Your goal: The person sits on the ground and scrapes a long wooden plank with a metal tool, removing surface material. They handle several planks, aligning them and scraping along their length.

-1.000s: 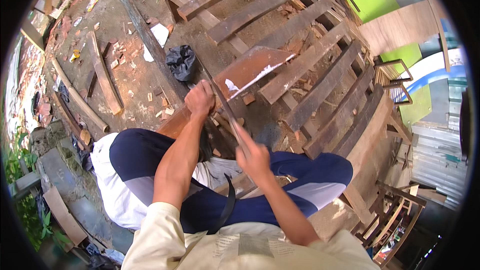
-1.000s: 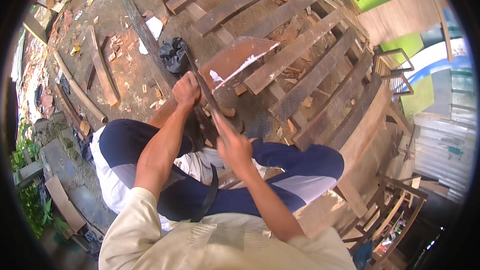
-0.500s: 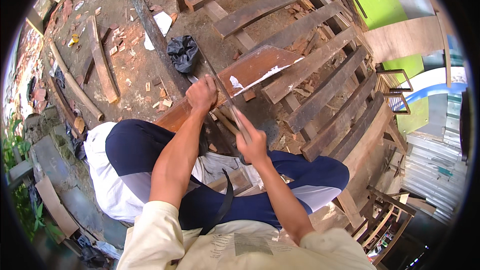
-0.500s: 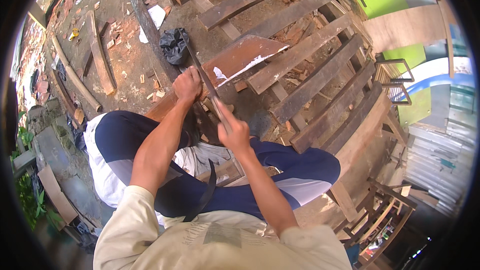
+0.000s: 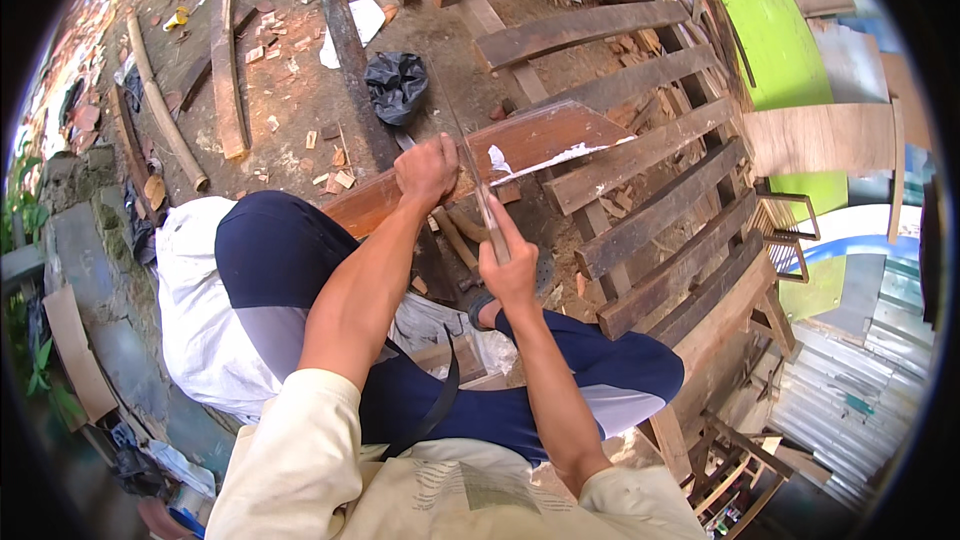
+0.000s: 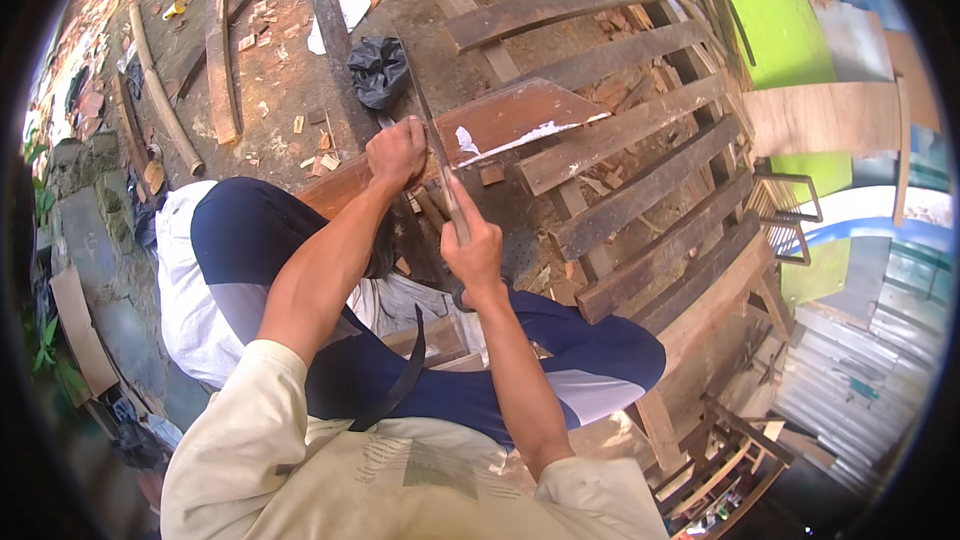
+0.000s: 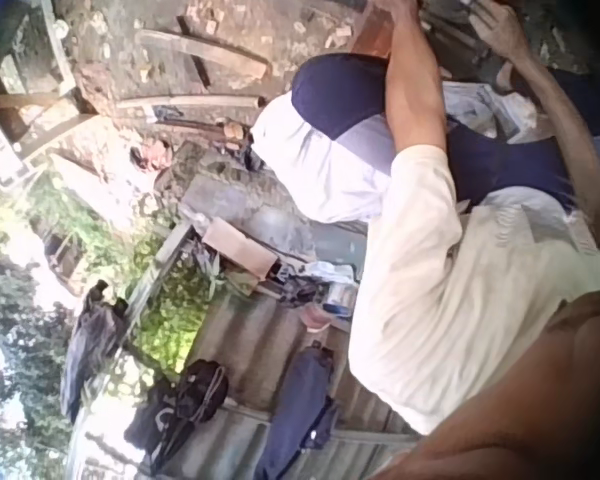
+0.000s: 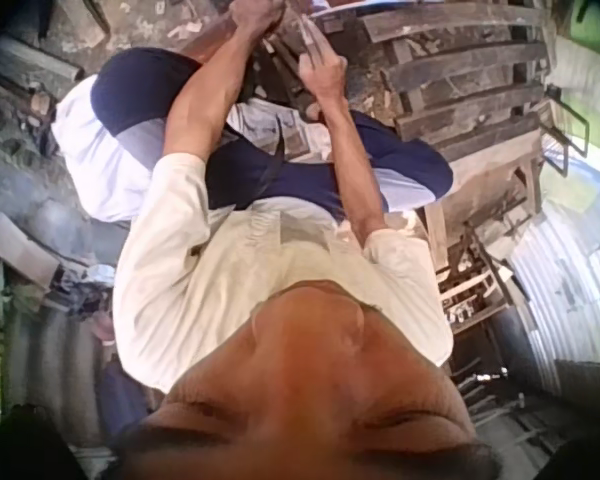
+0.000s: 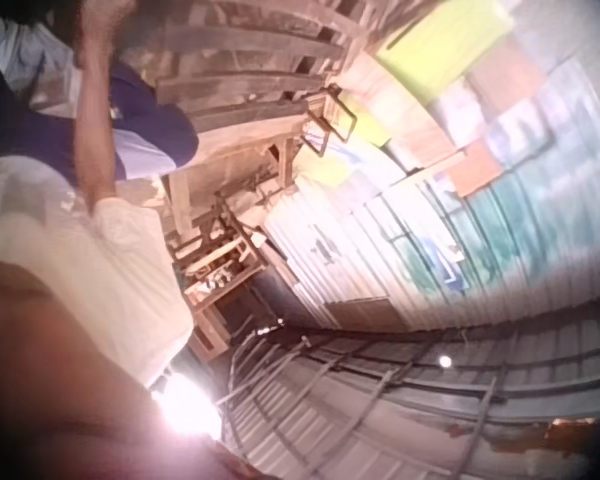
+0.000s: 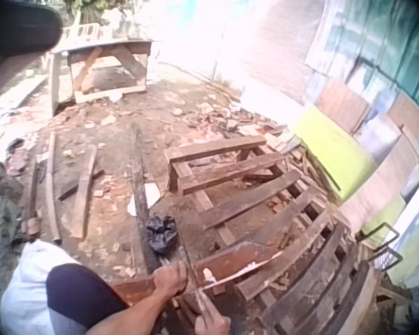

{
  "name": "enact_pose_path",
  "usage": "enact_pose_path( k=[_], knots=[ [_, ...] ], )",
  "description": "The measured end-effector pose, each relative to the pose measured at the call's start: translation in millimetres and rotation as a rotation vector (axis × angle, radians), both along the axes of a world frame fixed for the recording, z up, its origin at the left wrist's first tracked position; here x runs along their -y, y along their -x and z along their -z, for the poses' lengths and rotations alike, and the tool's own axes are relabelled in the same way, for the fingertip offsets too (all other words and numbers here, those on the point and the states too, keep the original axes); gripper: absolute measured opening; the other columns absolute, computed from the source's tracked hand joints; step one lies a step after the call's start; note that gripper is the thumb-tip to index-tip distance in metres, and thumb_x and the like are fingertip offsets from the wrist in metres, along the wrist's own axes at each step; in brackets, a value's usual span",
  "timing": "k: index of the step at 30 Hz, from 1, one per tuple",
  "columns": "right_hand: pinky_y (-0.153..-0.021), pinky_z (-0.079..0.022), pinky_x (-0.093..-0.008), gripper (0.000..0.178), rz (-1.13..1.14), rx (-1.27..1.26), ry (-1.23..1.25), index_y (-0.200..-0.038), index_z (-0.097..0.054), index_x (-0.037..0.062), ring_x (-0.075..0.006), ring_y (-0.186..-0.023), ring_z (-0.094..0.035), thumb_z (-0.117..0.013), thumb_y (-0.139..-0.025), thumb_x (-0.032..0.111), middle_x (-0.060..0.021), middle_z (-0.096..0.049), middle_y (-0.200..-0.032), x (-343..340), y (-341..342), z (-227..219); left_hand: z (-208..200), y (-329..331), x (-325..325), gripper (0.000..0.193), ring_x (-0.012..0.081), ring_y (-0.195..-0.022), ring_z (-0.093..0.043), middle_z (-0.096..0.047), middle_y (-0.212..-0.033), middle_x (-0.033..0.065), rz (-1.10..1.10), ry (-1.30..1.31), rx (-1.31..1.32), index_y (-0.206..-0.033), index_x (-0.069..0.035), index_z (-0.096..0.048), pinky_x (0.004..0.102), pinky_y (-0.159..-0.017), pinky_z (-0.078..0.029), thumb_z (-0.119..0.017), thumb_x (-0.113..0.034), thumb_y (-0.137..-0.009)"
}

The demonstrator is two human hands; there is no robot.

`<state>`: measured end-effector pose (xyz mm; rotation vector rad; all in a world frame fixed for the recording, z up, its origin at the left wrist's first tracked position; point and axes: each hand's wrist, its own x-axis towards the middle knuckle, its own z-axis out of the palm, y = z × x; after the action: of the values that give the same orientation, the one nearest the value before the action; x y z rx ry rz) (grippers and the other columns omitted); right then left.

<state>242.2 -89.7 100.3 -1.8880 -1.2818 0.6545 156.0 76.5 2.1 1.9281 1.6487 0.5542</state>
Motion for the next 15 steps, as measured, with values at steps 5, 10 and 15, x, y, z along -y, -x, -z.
enact_pose_path(
  k=[5,10,15],
  knots=[
    [-0.066,-0.054,-0.0461,0.066,-0.002,0.008,0.209,-0.146,-0.052,0.0139,-0.0439,-0.075,-0.067,-0.057,-0.081,0.0,-0.0262,-0.068,-0.087,18.6,21.3,-37.6,2.6,10.5,-0.9,0.049,0.0437,-0.073,-0.069,-0.069,-0.08,0.0255,-0.035,0.014,-0.058,-0.08,-0.003,-0.072,0.0538,-0.071,-0.054,-0.043,-0.037,-0.1],
    [-0.074,-0.058,-0.0369,0.061,-0.051,0.091,0.066,-0.143,-0.052,-0.0004,-0.0334,-0.093,-0.075,-0.053,-0.082,-0.008,-0.0279,-0.067,-0.121,112.8,27.5,-80.2,2.6,5.9,9.7,0.048,0.045,-0.069,-0.068,-0.068,-0.075,0.0255,-0.032,-0.004,0.006,-0.078,-0.003,-0.069,0.055,-0.069,-0.054,-0.044,-0.037,-0.1],
    [-0.069,-0.053,-0.0489,0.067,0.028,0.063,0.269,-0.147,-0.051,0.015,-0.0467,-0.075,-0.067,-0.055,-0.082,0.002,-0.0285,-0.067,-0.083,3.5,33.2,-41.6,8.7,4.0,9.1,0.049,0.045,-0.069,-0.068,-0.068,-0.074,0.0259,-0.012,-0.022,-0.004,-0.076,-0.001,-0.069,0.0549,-0.069,-0.054,-0.044,-0.036,-0.1]
  ],
)
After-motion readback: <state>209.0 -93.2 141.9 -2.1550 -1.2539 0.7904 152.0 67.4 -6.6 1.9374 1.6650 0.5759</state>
